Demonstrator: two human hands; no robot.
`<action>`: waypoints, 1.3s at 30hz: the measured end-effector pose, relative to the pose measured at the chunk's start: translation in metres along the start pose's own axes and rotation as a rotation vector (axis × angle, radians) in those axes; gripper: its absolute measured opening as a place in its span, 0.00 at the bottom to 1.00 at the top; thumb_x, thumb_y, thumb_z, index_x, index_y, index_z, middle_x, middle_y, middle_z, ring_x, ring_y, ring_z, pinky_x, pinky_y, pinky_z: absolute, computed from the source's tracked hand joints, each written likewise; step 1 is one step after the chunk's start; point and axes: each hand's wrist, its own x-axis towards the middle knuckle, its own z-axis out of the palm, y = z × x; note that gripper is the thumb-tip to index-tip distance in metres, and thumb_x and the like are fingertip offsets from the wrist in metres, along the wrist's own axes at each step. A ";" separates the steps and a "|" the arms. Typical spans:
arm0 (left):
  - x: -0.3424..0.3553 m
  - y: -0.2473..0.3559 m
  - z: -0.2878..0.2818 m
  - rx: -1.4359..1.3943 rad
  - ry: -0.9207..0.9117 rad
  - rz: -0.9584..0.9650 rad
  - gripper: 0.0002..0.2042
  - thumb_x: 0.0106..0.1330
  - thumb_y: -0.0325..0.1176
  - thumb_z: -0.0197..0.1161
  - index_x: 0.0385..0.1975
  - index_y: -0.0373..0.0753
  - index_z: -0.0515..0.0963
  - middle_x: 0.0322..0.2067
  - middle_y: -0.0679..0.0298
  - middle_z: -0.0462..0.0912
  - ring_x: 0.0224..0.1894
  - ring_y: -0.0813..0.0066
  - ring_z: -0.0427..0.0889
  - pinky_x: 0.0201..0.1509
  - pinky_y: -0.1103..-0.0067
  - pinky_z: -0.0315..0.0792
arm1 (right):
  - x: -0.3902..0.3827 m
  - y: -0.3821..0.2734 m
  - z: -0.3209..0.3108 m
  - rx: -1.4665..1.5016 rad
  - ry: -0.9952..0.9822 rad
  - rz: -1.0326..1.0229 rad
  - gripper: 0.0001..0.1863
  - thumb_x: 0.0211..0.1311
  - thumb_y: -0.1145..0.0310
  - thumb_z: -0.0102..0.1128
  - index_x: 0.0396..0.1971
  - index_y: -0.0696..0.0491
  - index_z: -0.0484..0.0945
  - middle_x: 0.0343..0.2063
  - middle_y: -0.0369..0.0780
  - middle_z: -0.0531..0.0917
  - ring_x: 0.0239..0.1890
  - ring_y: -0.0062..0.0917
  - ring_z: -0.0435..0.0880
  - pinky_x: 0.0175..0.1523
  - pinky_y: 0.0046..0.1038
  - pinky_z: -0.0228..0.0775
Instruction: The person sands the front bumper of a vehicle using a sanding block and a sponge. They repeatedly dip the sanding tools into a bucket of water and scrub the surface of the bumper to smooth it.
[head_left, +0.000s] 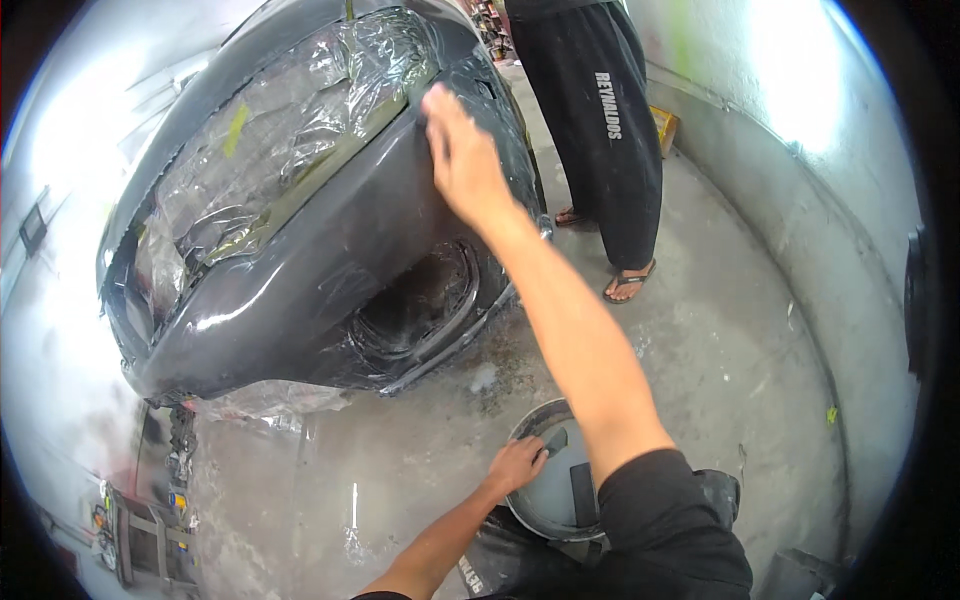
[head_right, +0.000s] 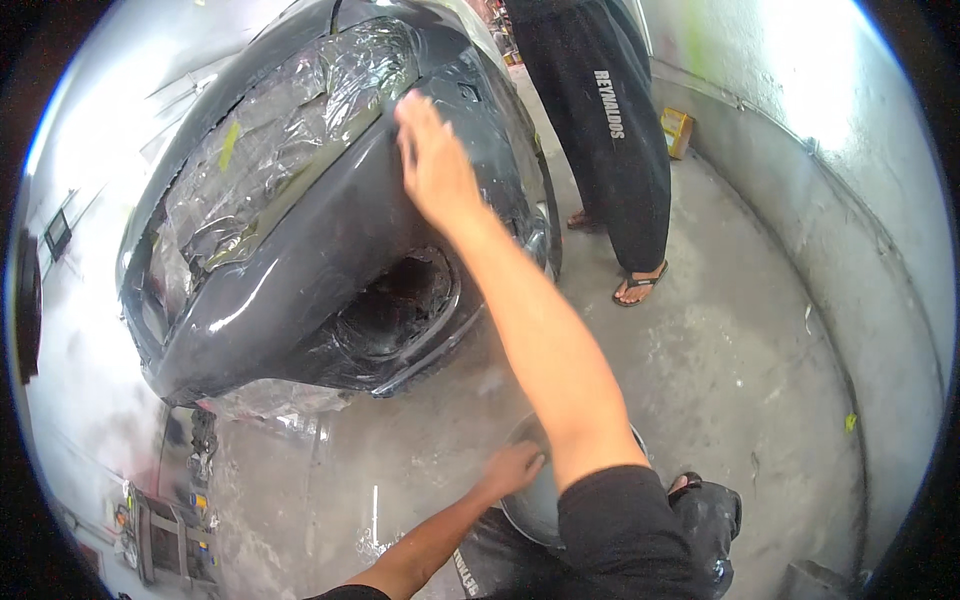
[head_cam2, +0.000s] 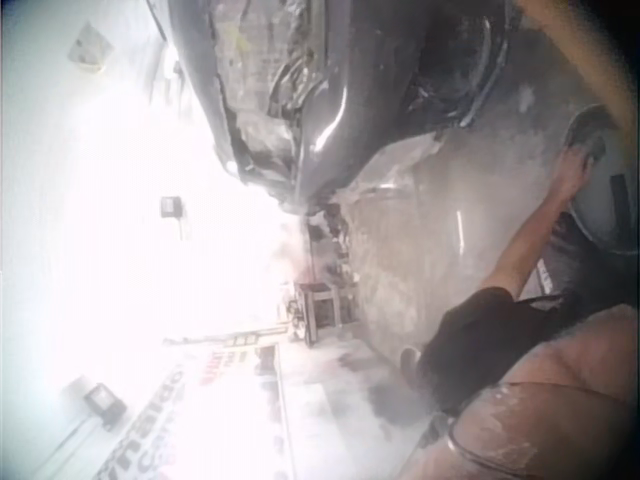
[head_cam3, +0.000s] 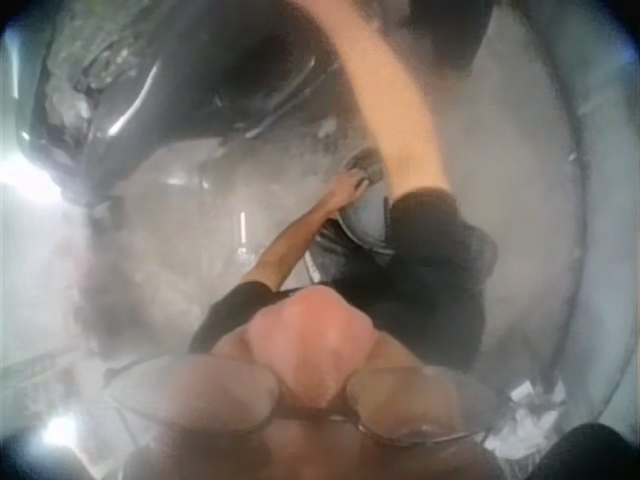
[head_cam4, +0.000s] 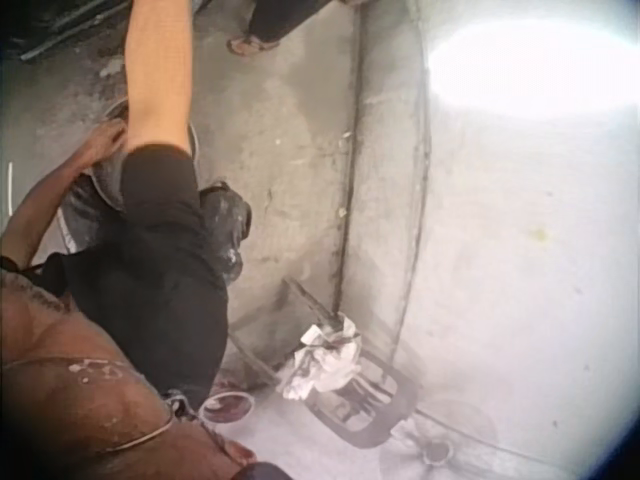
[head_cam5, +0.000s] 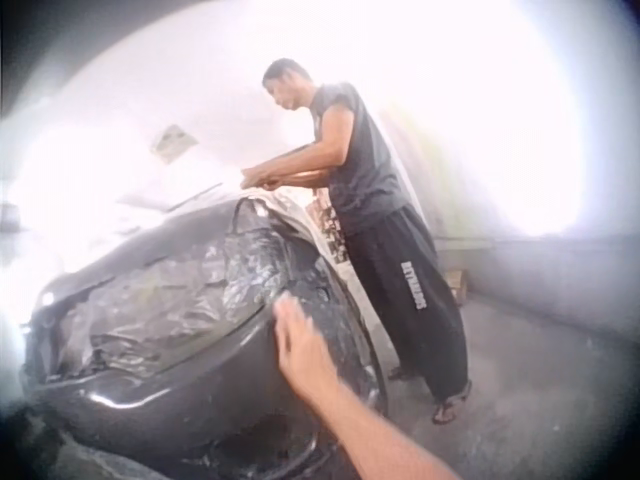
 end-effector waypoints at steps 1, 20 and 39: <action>0.006 0.002 0.003 -0.001 0.002 0.019 0.11 0.72 0.40 0.57 0.43 0.38 0.77 0.43 0.53 0.81 0.47 0.49 0.81 0.54 0.59 0.74 | 0.028 0.024 -0.001 -0.038 0.012 0.042 0.19 0.74 0.70 0.51 0.60 0.62 0.74 0.65 0.58 0.72 0.69 0.49 0.70 0.72 0.46 0.64; -0.009 -0.023 0.022 0.028 0.151 0.042 0.10 0.70 0.37 0.59 0.43 0.40 0.79 0.41 0.54 0.83 0.47 0.51 0.82 0.55 0.60 0.73 | -0.201 -0.028 0.009 0.065 0.040 0.501 0.37 0.82 0.51 0.35 0.77 0.63 0.46 0.79 0.55 0.43 0.81 0.46 0.39 0.82 0.43 0.30; -0.032 -0.063 0.046 -0.245 0.197 0.017 0.11 0.69 0.36 0.62 0.43 0.36 0.79 0.43 0.52 0.83 0.47 0.55 0.82 0.50 0.63 0.73 | -0.197 -0.066 0.030 0.163 0.299 0.910 0.35 0.83 0.53 0.31 0.75 0.65 0.50 0.77 0.55 0.48 0.81 0.45 0.44 0.81 0.50 0.31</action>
